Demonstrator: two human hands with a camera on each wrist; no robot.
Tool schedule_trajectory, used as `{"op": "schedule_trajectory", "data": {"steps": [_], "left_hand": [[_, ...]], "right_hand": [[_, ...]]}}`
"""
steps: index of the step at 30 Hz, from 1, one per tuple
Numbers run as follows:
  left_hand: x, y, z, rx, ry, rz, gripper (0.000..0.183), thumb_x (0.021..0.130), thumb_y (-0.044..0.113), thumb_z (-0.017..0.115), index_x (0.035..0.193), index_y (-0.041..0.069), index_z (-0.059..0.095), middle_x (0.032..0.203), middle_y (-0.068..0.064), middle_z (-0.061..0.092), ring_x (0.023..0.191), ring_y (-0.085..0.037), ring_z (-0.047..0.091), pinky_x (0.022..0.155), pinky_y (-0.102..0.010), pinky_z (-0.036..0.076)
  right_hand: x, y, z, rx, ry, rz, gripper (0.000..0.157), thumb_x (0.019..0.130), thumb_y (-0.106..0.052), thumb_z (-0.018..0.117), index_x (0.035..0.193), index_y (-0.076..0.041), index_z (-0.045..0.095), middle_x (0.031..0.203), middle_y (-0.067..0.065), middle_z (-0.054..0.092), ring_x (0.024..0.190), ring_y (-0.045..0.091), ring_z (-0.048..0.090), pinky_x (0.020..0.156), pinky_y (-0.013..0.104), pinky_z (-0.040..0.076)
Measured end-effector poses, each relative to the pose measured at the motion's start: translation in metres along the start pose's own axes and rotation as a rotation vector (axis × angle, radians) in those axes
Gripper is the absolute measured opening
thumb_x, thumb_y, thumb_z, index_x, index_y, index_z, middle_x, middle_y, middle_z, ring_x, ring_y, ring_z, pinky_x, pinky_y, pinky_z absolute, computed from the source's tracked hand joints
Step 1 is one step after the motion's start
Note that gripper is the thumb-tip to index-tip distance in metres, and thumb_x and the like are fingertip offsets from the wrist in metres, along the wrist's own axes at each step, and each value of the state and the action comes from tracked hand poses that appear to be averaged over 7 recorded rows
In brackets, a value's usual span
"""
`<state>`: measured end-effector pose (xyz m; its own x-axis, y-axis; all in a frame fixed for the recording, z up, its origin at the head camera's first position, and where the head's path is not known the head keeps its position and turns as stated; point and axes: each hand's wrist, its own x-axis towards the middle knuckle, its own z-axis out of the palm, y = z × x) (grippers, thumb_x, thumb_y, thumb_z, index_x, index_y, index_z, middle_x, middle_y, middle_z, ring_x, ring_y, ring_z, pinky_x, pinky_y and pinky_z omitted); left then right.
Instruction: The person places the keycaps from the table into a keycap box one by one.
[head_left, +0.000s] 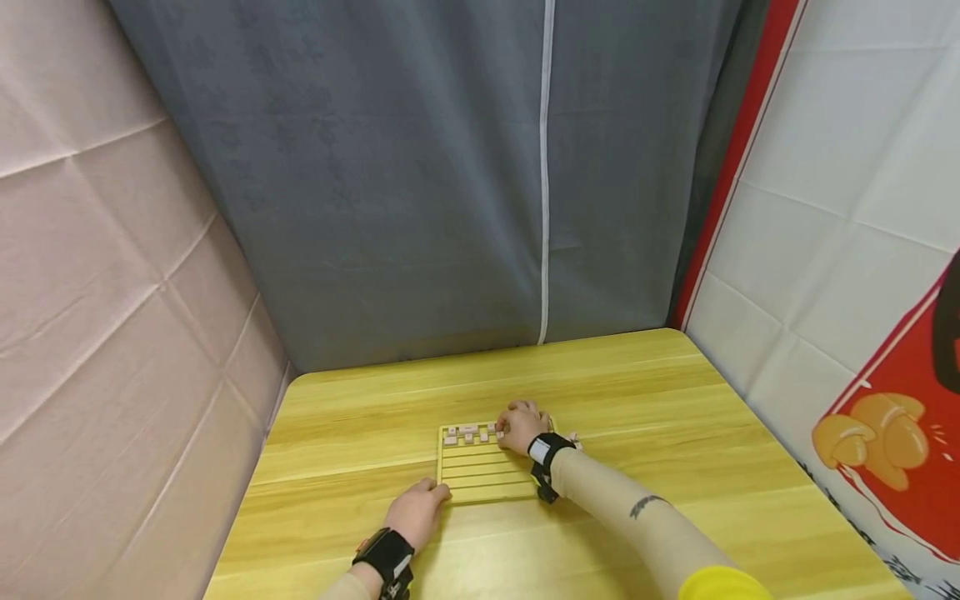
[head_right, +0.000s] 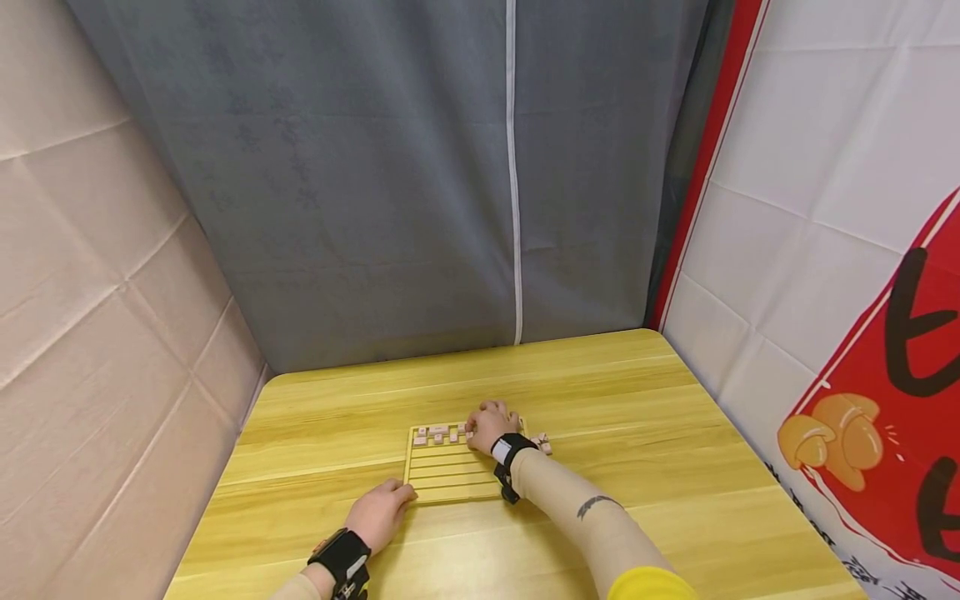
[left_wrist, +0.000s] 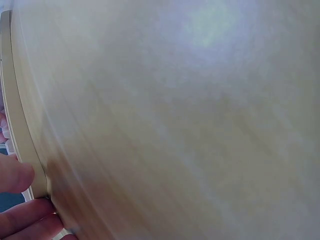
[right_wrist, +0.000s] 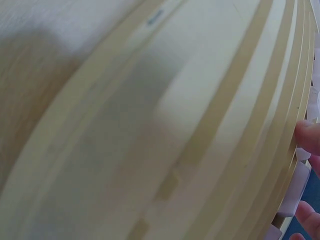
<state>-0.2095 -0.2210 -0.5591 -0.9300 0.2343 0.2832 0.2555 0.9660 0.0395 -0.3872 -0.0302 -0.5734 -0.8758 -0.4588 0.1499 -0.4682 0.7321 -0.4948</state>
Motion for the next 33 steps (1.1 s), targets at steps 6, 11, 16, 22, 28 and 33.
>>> {"op": "schedule_trajectory", "data": {"steps": [6,11,16,22,28,33], "left_hand": [[-0.0005,-0.0004,0.0028,0.004,0.003,0.0,0.015,0.074,0.012,0.068,0.086,0.02,0.064,0.08,0.003,0.056,0.066,-0.014,0.056,0.052,-0.027,0.044],[-0.0013,-0.0007,0.0044,0.001,-0.003,-0.004,0.014,0.074,0.013,0.069,0.085,0.02,0.064,0.079,0.004,0.055,0.065,-0.013,0.055,0.051,-0.025,0.043],[-0.0011,-0.0015,0.005,0.0,-0.021,-0.011,0.014,0.075,0.013,0.068,0.085,0.02,0.064,0.08,0.003,0.055,0.066,-0.013,0.055,0.051,-0.025,0.043],[0.0001,-0.0019,0.0046,0.003,-0.019,-0.014,0.013,0.075,0.013,0.067,0.085,0.02,0.063,0.079,0.003,0.054,0.066,-0.013,0.054,0.051,-0.026,0.043],[0.0004,-0.0021,0.0055,0.005,-0.005,-0.005,0.014,0.075,0.013,0.068,0.085,0.021,0.063,0.078,0.004,0.053,0.063,-0.011,0.053,0.049,-0.025,0.041],[0.0006,-0.0022,0.0055,0.005,0.002,0.002,0.014,0.075,0.014,0.068,0.086,0.021,0.062,0.077,0.004,0.053,0.063,-0.012,0.053,0.049,-0.025,0.041]], "right_hand": [[-0.0007,-0.0031,-0.0026,-0.009,-0.015,0.0,0.014,0.067,-0.028,0.075,0.072,-0.023,0.062,0.124,0.007,0.046,0.118,0.033,0.03,0.086,0.059,0.021],[-0.0011,-0.0027,-0.0018,-0.019,-0.028,-0.005,0.015,0.067,-0.029,0.075,0.072,-0.023,0.062,0.124,0.007,0.046,0.118,0.032,0.03,0.086,0.059,0.021],[0.0008,-0.0001,0.0009,-0.032,-0.032,-0.002,0.016,0.067,-0.031,0.075,0.072,-0.025,0.061,0.123,0.007,0.046,0.117,0.032,0.03,0.086,0.059,0.021],[0.0024,0.0014,0.0004,-0.046,-0.026,0.002,0.015,0.068,-0.035,0.073,0.074,-0.026,0.062,0.123,0.006,0.046,0.117,0.031,0.031,0.087,0.059,0.021],[0.0014,0.0015,-0.0019,-0.044,-0.014,-0.005,0.013,0.069,-0.034,0.071,0.075,-0.024,0.064,0.121,0.006,0.047,0.116,0.032,0.032,0.087,0.059,0.021],[0.0011,-0.0012,-0.0043,-0.057,-0.02,-0.01,0.012,0.071,-0.031,0.07,0.076,-0.023,0.065,0.12,0.006,0.048,0.116,0.032,0.033,0.087,0.059,0.022]]}}
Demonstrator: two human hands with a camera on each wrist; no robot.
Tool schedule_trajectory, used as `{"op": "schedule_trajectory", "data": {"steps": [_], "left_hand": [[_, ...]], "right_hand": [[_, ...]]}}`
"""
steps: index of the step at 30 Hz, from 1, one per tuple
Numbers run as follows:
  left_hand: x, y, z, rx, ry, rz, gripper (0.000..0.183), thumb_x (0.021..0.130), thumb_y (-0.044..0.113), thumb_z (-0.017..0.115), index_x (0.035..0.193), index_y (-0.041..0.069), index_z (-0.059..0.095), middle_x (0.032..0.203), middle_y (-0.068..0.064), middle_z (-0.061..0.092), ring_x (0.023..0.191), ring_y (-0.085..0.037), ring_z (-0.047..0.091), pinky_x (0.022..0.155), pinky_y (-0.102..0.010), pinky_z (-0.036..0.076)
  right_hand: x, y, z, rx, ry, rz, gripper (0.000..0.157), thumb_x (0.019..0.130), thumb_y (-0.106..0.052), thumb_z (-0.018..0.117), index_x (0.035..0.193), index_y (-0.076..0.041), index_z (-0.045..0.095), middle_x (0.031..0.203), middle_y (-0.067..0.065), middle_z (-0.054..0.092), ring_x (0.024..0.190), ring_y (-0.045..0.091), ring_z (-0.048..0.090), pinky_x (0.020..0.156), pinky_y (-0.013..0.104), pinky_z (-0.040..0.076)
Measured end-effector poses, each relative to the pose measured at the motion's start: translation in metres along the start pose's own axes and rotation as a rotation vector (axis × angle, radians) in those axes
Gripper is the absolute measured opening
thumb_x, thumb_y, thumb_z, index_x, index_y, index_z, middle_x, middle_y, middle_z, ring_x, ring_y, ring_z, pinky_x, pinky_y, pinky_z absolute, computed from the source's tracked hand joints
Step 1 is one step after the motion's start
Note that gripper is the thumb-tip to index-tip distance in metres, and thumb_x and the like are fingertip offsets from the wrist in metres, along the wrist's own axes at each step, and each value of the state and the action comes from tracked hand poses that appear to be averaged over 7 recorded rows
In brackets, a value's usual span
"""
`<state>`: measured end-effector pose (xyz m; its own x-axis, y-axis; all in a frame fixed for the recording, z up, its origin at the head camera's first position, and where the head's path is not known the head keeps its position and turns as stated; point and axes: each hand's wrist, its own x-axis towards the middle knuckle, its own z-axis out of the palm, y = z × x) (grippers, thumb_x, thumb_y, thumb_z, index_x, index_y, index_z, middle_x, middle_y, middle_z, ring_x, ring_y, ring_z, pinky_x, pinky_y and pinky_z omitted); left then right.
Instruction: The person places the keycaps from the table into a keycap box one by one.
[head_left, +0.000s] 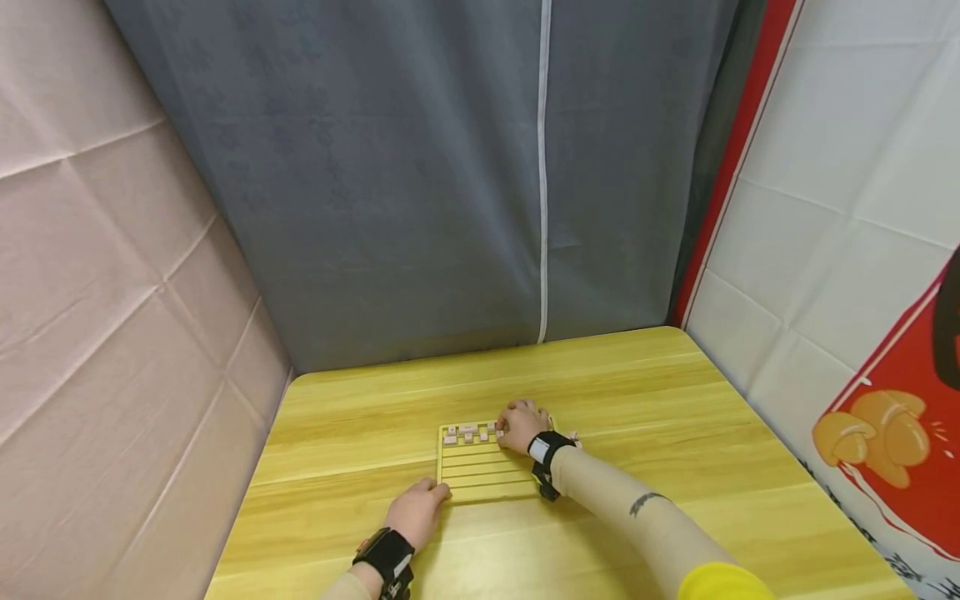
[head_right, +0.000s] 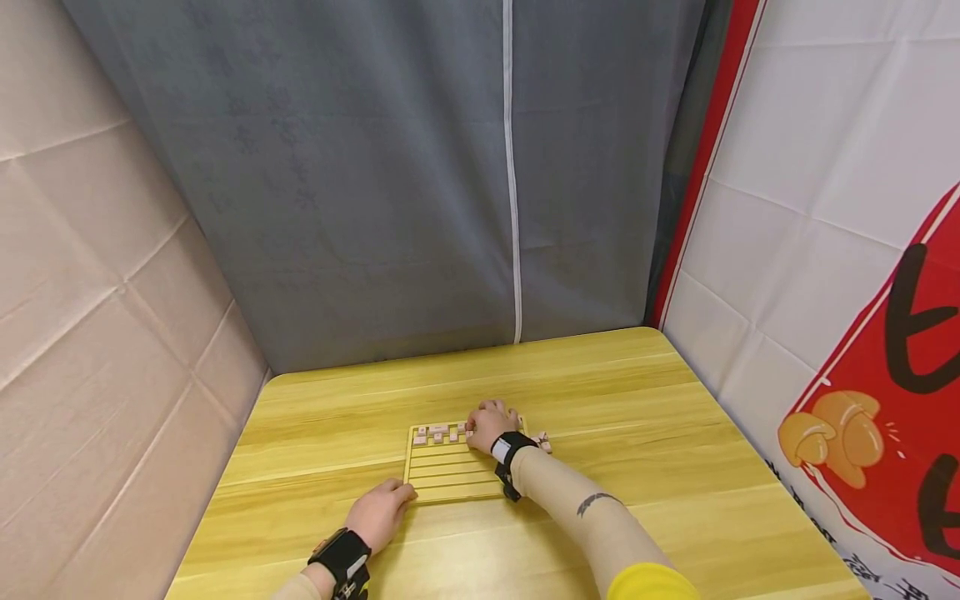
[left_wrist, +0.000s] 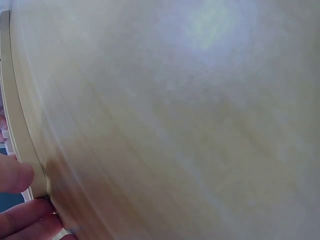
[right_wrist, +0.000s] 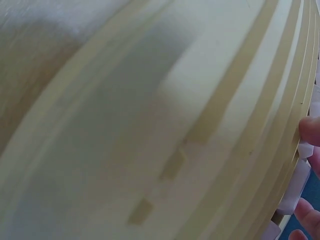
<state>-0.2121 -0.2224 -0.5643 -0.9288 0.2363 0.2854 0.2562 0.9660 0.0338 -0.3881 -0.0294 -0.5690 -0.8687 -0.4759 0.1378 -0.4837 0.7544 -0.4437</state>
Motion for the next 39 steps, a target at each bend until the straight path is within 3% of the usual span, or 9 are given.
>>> {"op": "schedule_trajectory", "data": {"steps": [18,25,39], "left_hand": [[-0.0012,0.0017,-0.0031,-0.008,0.041,0.015,0.015,0.073,0.012,0.07,0.084,0.02,0.063,0.077,0.004,0.053,0.062,-0.012,0.054,0.047,-0.025,0.041],[-0.0009,0.001,-0.0032,-0.011,0.014,0.003,0.015,0.074,0.012,0.069,0.085,0.02,0.063,0.077,0.004,0.053,0.062,-0.011,0.053,0.048,-0.024,0.041],[-0.0012,0.0015,-0.0031,-0.009,0.026,-0.002,0.014,0.074,0.013,0.068,0.085,0.02,0.063,0.078,0.003,0.054,0.064,-0.013,0.054,0.048,-0.026,0.042]], "right_hand": [[-0.0006,-0.0009,-0.0018,0.012,-0.016,-0.011,0.013,0.07,-0.03,0.069,0.077,-0.021,0.064,0.121,0.007,0.047,0.117,0.032,0.031,0.087,0.06,0.021],[-0.0003,-0.0018,-0.0015,0.007,-0.015,-0.013,0.011,0.071,-0.03,0.069,0.077,-0.022,0.064,0.119,0.006,0.048,0.116,0.031,0.032,0.086,0.059,0.022],[-0.0015,-0.0033,-0.0062,-0.004,-0.03,-0.032,0.019,0.068,-0.032,0.074,0.078,-0.02,0.064,0.121,0.007,0.047,0.117,0.031,0.032,0.086,0.058,0.025]]}}
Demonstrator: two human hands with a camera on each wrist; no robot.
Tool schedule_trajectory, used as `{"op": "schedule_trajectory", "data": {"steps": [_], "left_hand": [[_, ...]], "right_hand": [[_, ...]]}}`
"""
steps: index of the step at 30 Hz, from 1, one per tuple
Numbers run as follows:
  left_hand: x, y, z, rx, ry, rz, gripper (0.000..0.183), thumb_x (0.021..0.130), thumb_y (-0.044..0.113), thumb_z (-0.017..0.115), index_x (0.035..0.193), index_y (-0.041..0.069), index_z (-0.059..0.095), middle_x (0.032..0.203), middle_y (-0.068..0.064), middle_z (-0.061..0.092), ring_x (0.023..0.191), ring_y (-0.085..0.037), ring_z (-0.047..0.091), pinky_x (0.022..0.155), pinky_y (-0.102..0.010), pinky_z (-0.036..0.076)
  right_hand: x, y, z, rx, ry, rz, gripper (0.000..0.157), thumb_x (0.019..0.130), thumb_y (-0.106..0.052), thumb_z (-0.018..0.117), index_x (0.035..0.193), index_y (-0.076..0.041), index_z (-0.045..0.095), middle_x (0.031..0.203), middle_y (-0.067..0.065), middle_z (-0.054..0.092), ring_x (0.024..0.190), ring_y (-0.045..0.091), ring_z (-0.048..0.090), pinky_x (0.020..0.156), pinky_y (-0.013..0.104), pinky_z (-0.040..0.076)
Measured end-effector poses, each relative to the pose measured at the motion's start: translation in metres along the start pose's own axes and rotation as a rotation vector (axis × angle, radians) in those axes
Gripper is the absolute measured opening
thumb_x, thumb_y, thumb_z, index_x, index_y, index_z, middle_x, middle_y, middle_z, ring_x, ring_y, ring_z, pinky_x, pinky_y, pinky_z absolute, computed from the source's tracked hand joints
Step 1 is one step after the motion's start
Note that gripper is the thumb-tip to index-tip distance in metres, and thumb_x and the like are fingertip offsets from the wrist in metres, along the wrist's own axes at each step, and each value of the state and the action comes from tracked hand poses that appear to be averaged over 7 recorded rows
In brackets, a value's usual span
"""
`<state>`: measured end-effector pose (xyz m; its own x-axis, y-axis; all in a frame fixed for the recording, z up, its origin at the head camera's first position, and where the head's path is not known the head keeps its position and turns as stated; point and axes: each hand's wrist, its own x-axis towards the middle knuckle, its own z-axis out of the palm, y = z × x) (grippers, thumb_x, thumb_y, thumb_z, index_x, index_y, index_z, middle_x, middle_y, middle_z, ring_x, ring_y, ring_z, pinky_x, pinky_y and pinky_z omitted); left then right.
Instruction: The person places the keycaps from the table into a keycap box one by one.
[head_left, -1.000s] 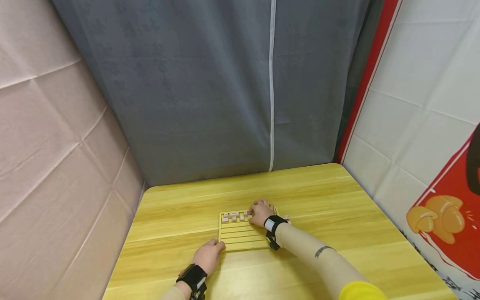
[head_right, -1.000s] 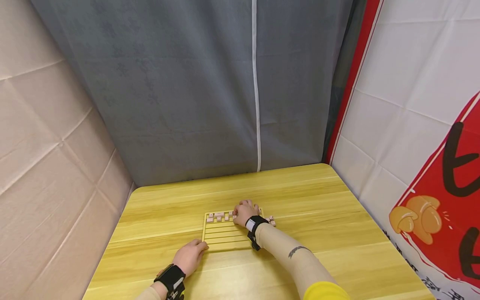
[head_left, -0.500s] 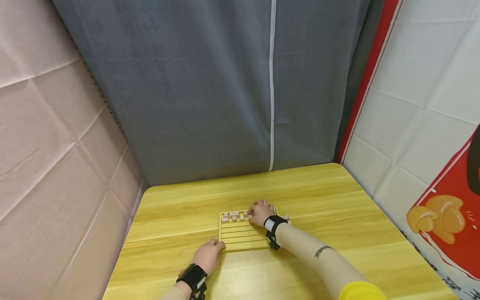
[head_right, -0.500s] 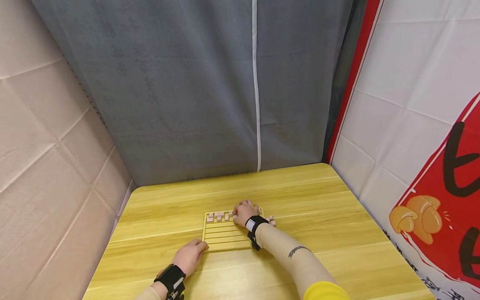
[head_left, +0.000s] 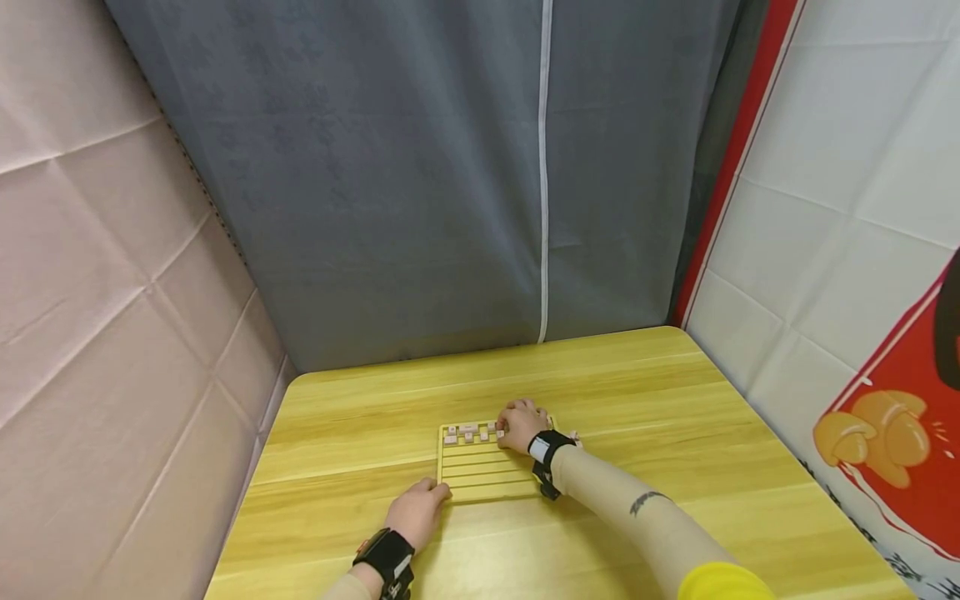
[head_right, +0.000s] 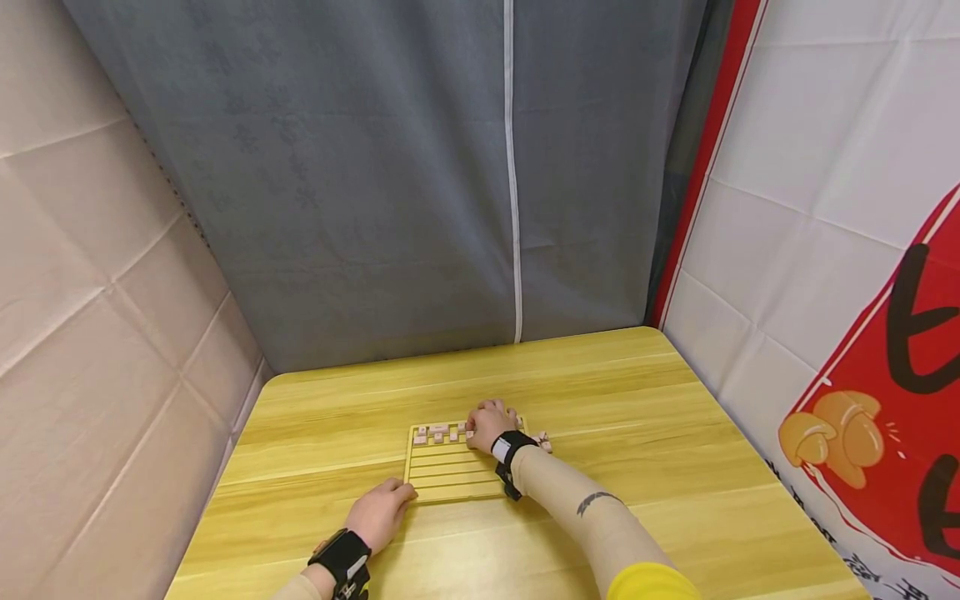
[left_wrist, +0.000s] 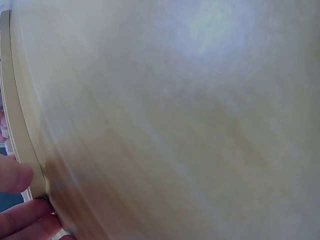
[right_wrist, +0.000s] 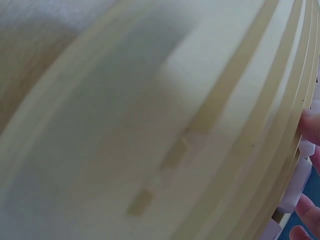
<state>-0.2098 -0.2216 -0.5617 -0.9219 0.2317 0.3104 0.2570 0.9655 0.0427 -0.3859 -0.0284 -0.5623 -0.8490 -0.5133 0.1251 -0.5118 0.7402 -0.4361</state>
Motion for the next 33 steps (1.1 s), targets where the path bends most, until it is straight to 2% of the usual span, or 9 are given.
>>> {"op": "schedule_trajectory", "data": {"steps": [10,23,29,33], "left_hand": [[0.001,0.001,0.001,0.008,0.012,0.002,0.012,0.075,0.015,0.068,0.084,0.02,0.063,0.075,0.004,0.053,0.062,-0.012,0.053,0.047,-0.026,0.041],[0.0,0.003,0.003,-0.007,-0.024,-0.01,0.013,0.075,0.014,0.068,0.085,0.02,0.063,0.076,0.004,0.053,0.062,-0.012,0.052,0.047,-0.026,0.04],[0.0,0.002,0.002,-0.008,-0.004,-0.005,0.012,0.075,0.014,0.068,0.086,0.019,0.063,0.076,0.004,0.052,0.061,-0.012,0.052,0.046,-0.026,0.04],[-0.001,0.0,0.003,-0.004,0.012,-0.005,0.011,0.076,0.015,0.067,0.085,0.02,0.063,0.076,0.004,0.052,0.06,-0.013,0.052,0.045,-0.027,0.039]], "right_hand": [[0.0,0.005,0.003,0.011,0.0,0.006,0.018,0.069,-0.033,0.073,0.079,-0.021,0.064,0.119,0.006,0.048,0.116,0.031,0.033,0.086,0.057,0.024],[-0.001,0.01,0.007,0.005,0.015,-0.008,0.018,0.068,-0.033,0.072,0.078,-0.022,0.063,0.116,0.004,0.049,0.113,0.03,0.034,0.083,0.056,0.026],[-0.001,0.014,0.002,0.03,0.037,-0.021,0.018,0.068,-0.037,0.072,0.077,-0.024,0.062,0.116,0.004,0.05,0.112,0.031,0.035,0.082,0.055,0.026],[0.002,0.026,-0.007,0.037,0.07,-0.049,0.012,0.073,-0.036,0.068,0.076,-0.029,0.059,0.115,0.003,0.051,0.111,0.031,0.037,0.081,0.055,0.027]]}}
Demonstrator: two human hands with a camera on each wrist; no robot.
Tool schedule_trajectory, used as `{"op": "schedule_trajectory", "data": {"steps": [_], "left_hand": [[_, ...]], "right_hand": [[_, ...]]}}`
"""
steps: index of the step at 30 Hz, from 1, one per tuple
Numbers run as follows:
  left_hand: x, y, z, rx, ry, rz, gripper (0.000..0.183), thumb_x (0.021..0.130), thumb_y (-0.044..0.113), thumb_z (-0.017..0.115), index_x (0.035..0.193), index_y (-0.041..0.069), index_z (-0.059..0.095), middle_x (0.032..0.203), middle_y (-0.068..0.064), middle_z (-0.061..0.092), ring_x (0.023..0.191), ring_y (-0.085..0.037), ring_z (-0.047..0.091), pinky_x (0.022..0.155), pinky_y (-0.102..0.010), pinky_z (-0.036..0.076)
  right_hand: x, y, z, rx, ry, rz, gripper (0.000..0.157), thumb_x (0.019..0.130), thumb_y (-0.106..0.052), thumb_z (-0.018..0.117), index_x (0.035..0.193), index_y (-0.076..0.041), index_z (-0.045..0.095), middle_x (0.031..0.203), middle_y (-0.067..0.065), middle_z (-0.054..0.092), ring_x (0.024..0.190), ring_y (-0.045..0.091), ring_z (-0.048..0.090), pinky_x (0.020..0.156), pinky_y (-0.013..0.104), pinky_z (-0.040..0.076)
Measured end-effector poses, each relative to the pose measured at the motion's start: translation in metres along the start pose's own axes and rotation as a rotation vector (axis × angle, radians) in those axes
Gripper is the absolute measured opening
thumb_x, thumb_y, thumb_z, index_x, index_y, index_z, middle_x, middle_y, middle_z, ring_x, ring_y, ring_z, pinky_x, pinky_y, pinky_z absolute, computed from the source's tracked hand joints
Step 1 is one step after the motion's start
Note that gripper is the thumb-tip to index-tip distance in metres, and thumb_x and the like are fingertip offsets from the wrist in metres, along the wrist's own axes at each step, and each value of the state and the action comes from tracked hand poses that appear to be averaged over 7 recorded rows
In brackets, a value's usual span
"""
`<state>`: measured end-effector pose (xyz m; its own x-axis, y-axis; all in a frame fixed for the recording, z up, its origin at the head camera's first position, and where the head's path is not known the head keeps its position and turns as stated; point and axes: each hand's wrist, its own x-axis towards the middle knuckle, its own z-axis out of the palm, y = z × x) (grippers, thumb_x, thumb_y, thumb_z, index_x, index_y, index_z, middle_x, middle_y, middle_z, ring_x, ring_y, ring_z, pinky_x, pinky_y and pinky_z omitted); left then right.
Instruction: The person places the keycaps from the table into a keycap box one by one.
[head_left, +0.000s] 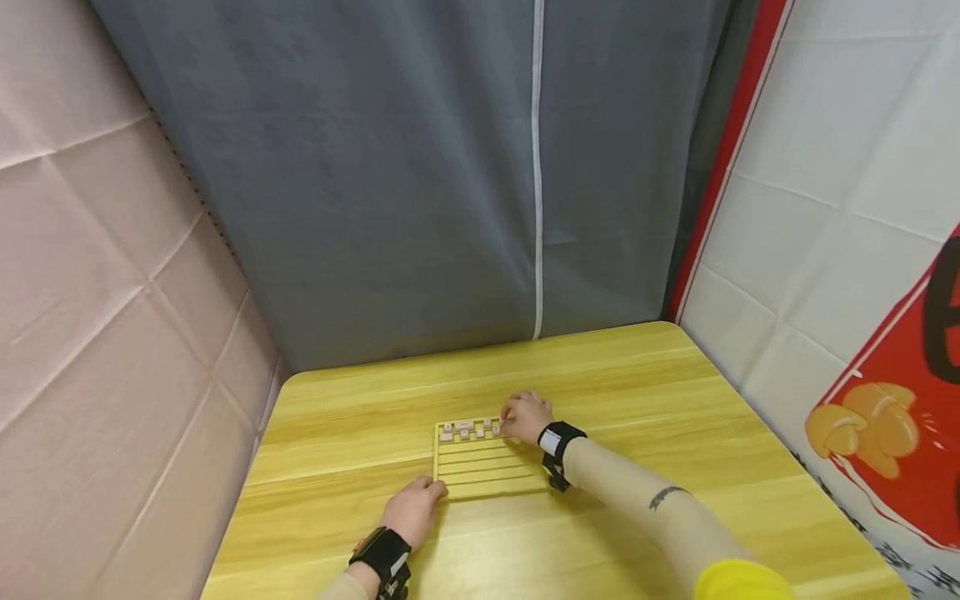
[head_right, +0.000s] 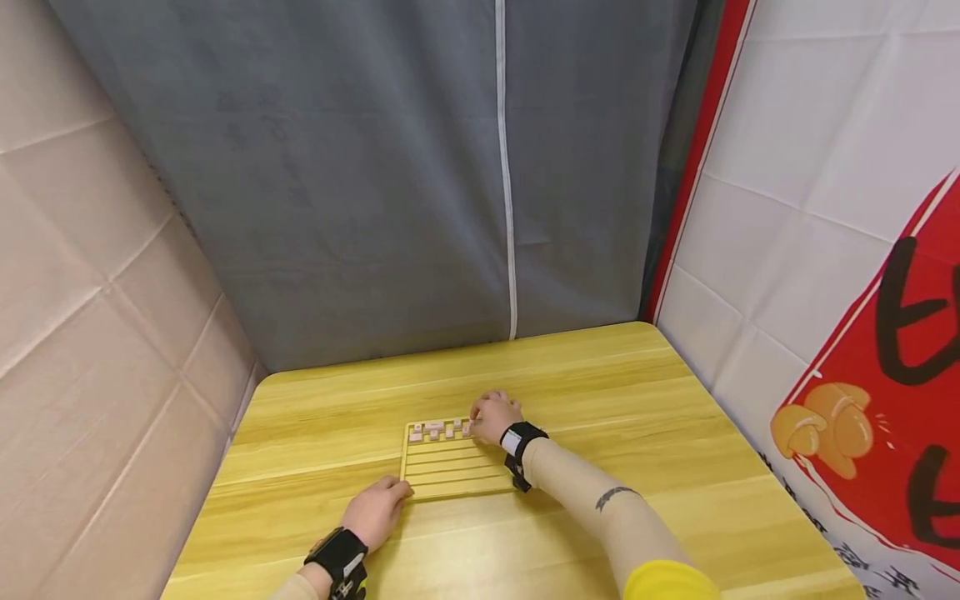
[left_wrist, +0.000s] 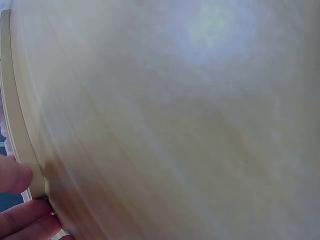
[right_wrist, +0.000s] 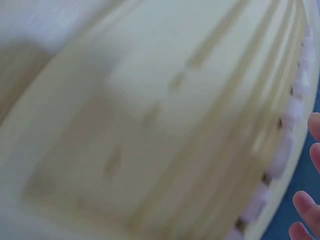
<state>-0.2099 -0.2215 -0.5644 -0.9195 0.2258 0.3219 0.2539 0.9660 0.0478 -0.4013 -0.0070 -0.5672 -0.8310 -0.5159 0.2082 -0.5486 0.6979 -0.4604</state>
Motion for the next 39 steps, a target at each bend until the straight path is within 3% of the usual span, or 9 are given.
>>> {"op": "schedule_trajectory", "data": {"steps": [7,13,17,20,25,28,39], "left_hand": [[-0.002,-0.003,-0.002,0.016,0.02,0.002,0.013,0.074,0.014,0.069,0.084,0.019,0.064,0.075,0.004,0.052,0.06,-0.012,0.052,0.046,-0.026,0.04],[-0.007,-0.006,-0.004,0.012,0.003,-0.022,0.01,0.076,0.015,0.068,0.084,0.019,0.064,0.074,0.005,0.051,0.058,-0.01,0.05,0.045,-0.025,0.039],[-0.008,-0.008,-0.003,0.007,-0.004,-0.039,0.01,0.076,0.015,0.067,0.084,0.02,0.063,0.074,0.005,0.051,0.057,-0.01,0.05,0.044,-0.025,0.038],[-0.008,-0.008,-0.004,0.007,-0.005,-0.048,0.01,0.077,0.015,0.067,0.084,0.021,0.063,0.076,0.005,0.052,0.059,-0.011,0.052,0.045,-0.026,0.038],[-0.008,-0.006,-0.006,-0.003,0.022,-0.043,0.009,0.076,0.014,0.067,0.082,0.02,0.063,0.074,0.004,0.052,0.057,-0.012,0.051,0.043,-0.026,0.037],[-0.007,-0.003,-0.007,-0.008,0.039,-0.035,0.01,0.075,0.014,0.068,0.081,0.02,0.063,0.073,0.004,0.051,0.055,-0.012,0.05,0.043,-0.026,0.037],[-0.004,0.002,0.0,-0.02,0.035,-0.016,0.009,0.076,0.016,0.068,0.083,0.019,0.063,0.076,0.003,0.054,0.06,-0.014,0.054,0.045,-0.027,0.04]], "right_hand": [[-0.005,0.031,-0.026,-0.003,0.041,0.055,0.009,0.074,-0.034,0.067,0.076,-0.028,0.06,0.107,0.001,0.057,0.108,0.029,0.043,0.077,0.052,0.027],[-0.018,0.056,-0.042,-0.022,-0.007,0.133,0.005,0.077,-0.029,0.064,0.077,-0.025,0.061,0.096,-0.002,0.061,0.09,0.022,0.052,0.071,0.048,0.031],[-0.027,0.067,-0.048,-0.041,-0.056,0.176,0.003,0.078,-0.024,0.063,0.079,-0.022,0.063,0.091,-0.003,0.061,0.081,0.018,0.054,0.072,0.052,0.031],[-0.032,0.071,-0.051,-0.017,-0.092,0.191,0.006,0.077,-0.019,0.065,0.082,-0.018,0.064,0.086,-0.002,0.061,0.077,0.018,0.054,0.072,0.052,0.035],[-0.037,0.076,-0.049,0.074,-0.155,0.161,0.015,0.075,-0.015,0.067,0.088,-0.009,0.064,0.082,0.0,0.06,0.069,0.015,0.052,0.062,0.034,0.043],[-0.038,0.077,-0.047,0.113,-0.179,0.14,0.019,0.073,-0.018,0.07,0.088,-0.007,0.065,0.083,0.002,0.061,0.07,0.015,0.053,0.063,0.032,0.043],[-0.046,0.075,-0.046,0.05,-0.222,0.179,0.02,0.071,-0.019,0.07,0.088,-0.01,0.066,0.084,0.002,0.061,0.071,0.015,0.051,0.063,0.032,0.042]]}}
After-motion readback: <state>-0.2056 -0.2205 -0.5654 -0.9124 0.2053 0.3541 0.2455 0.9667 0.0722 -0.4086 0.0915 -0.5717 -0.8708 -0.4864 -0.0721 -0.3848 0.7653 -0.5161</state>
